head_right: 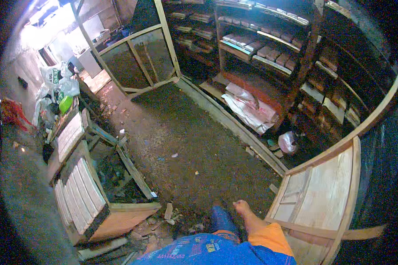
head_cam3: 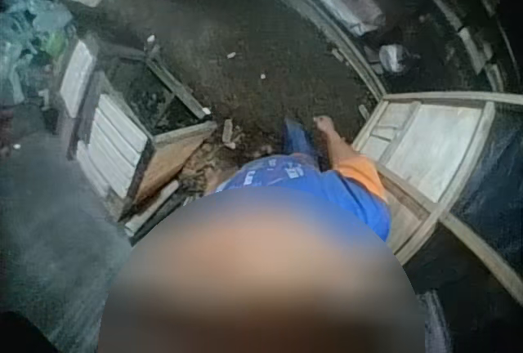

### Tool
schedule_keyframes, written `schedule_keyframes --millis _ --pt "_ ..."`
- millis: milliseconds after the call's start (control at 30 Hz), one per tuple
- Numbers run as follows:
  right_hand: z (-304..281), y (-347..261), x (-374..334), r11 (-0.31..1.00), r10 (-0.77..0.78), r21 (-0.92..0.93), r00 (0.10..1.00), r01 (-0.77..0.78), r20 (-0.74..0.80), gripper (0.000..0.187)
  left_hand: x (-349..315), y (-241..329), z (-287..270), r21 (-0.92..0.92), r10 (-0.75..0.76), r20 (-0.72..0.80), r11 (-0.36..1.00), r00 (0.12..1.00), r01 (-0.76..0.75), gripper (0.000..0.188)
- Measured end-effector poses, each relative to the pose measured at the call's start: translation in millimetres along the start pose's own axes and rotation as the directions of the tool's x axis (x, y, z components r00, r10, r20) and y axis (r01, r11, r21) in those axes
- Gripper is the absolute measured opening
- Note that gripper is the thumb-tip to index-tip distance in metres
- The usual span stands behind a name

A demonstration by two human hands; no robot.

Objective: The person moves rectangular trays of white mycelium from a table to a wooden shelving unit, placing them one by one on multiple shelves. They also retrieve a tray from the shelves, flip it, and return it. The person then picks up a stack of trays from a table and places them on the shelves.

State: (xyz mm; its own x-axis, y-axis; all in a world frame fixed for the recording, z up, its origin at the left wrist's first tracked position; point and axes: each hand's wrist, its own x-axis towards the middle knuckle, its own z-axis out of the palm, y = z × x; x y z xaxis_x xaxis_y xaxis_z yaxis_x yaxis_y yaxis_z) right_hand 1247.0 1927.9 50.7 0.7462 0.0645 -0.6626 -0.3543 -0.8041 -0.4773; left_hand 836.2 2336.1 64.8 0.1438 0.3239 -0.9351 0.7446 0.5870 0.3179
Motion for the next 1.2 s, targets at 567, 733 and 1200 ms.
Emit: schedule_keyframes --millis 567,733,1200 --pt "-195 -76 35 0.845 0.208 0.497 0.978 -0.196 0.032 0.024 3 263 148 0.448 0.326 0.056 0.837 0.944 -0.315 0.036" --pt "-280 -135 42 0.658 0.138 0.753 0.980 0.015 -0.141 0.017 32 315 170 0.608 0.208 0.056 0.769 0.976 -0.199 0.035" --pt "-600 -384 2 0.104 -0.054 0.668 0.675 0.737 -0.736 0.053 101 610 308 0.180 0.289 0.267 0.923 0.919 -0.342 0.044"
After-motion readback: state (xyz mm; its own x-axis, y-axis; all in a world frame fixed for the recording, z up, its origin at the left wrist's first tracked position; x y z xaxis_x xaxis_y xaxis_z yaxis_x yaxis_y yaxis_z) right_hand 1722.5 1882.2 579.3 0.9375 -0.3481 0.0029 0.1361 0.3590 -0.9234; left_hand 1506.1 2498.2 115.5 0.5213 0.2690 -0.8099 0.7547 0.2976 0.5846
